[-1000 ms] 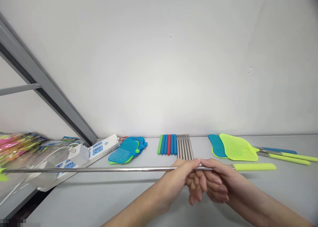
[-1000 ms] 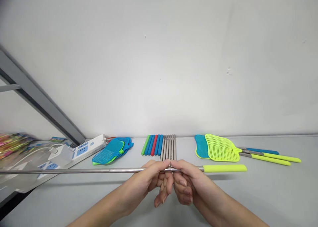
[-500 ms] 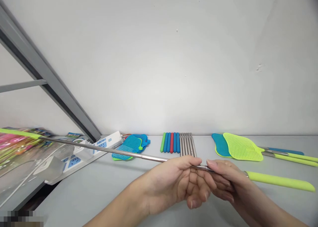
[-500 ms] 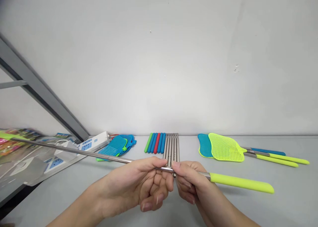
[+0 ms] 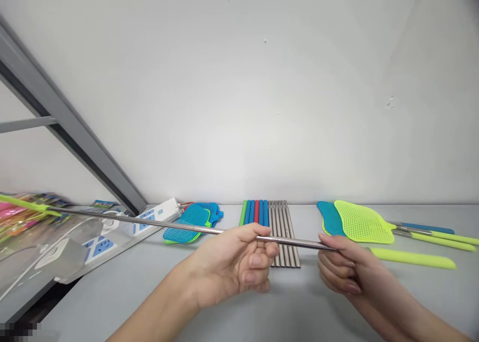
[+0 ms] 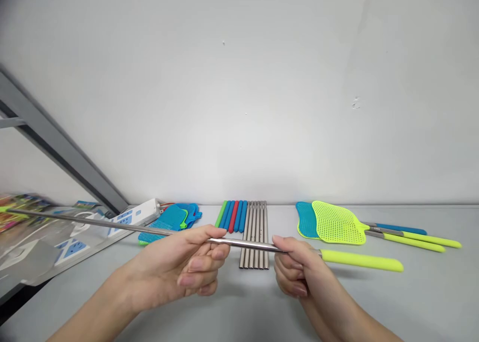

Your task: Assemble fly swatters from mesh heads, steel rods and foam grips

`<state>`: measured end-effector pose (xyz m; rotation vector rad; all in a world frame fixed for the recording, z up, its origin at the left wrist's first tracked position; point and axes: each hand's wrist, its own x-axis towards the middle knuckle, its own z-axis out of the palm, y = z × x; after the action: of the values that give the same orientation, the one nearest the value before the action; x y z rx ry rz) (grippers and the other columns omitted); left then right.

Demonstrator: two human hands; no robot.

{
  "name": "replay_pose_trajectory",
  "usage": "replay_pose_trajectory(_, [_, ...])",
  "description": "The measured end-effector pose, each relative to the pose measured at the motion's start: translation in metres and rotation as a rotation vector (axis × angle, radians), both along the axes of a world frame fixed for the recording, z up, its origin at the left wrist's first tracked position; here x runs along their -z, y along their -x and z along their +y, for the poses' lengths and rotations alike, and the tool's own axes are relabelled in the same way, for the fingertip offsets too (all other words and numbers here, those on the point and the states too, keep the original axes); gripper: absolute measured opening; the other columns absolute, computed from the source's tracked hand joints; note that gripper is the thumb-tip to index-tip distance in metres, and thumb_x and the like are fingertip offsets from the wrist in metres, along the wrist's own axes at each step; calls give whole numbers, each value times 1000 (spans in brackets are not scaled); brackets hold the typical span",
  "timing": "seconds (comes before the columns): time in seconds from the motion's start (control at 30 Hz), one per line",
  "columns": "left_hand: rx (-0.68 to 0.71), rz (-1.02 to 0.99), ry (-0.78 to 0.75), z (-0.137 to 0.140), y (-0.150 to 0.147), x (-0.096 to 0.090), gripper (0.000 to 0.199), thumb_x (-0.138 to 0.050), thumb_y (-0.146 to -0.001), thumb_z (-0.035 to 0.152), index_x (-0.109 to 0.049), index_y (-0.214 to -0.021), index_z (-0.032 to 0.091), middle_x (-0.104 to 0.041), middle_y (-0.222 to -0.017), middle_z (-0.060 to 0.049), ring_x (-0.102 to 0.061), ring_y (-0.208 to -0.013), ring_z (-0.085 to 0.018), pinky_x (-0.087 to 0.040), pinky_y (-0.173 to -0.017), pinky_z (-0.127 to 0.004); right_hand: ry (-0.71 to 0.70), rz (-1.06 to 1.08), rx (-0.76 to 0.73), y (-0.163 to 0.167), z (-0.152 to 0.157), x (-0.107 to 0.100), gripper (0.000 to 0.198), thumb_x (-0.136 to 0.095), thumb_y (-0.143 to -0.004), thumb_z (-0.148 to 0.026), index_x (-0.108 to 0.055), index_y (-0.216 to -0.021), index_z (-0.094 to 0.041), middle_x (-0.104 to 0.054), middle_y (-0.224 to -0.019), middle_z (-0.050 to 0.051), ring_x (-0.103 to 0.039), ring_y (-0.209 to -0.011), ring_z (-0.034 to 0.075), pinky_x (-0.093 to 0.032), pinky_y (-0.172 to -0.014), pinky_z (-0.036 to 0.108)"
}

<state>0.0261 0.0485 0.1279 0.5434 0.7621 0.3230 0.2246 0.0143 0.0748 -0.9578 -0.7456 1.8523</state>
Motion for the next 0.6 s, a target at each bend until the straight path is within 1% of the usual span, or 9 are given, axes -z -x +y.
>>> replay_pose_trajectory(0.17, [0, -8, -18, 4, 3, 3, 36, -32, -84, 31, -51, -58, 12, -35, -40, 7, -29, -33, -4, -32, -53, -22, -1, -9, -8, 1, 3, -1, 46, -46, -82, -35, -16, -50, -20, -14, -45, -7, -9, -44, 9, -15, -49, 28])
replay_pose_trajectory(0.27, [17, 53, -111, 3, 1, 5, 37, -33, -83, 33, -52, -59, 12, -38, -39, 6, -34, -34, -6, -32, -54, -23, -5, -42, -29, 0, 4, -2, 45, -45, -83, -37, -18, -50, -20, -14, -46, -7, -11, -44, 9, -16, -50, 28])
replay_pose_trajectory(0.4, [2, 113, -263, -2, -3, 7, 39, -34, -84, 34, -55, -59, 11, -43, -43, 3, -37, -37, -7, -26, -48, -22, -34, -57, -104, -4, 4, -2, 44, -41, -84, -38, -21, -50, -19, -16, -47, -7, -14, -44, 9, -14, -51, 28])
replay_pose_trajectory(0.5, [-27, 129, -316, -7, -8, 11, 39, -37, -83, 36, -58, -62, 11, -44, -46, 3, -39, -41, -7, -25, -47, -22, -41, -22, -169, -5, 4, 0, 45, -36, -85, -40, -22, -48, -19, -19, -47, -6, -18, -43, 8, -14, -50, 28])
replay_pose_trajectory(0.6, [-41, 110, -332, -11, -13, 15, 38, -40, -82, 38, -58, -63, 11, -43, -47, 3, -38, -42, -6, -26, -49, -22, -50, 11, -222, -5, 4, 1, 45, -33, -86, -42, -25, -48, -18, -22, -47, -5, -20, -43, 8, -14, -50, 27])
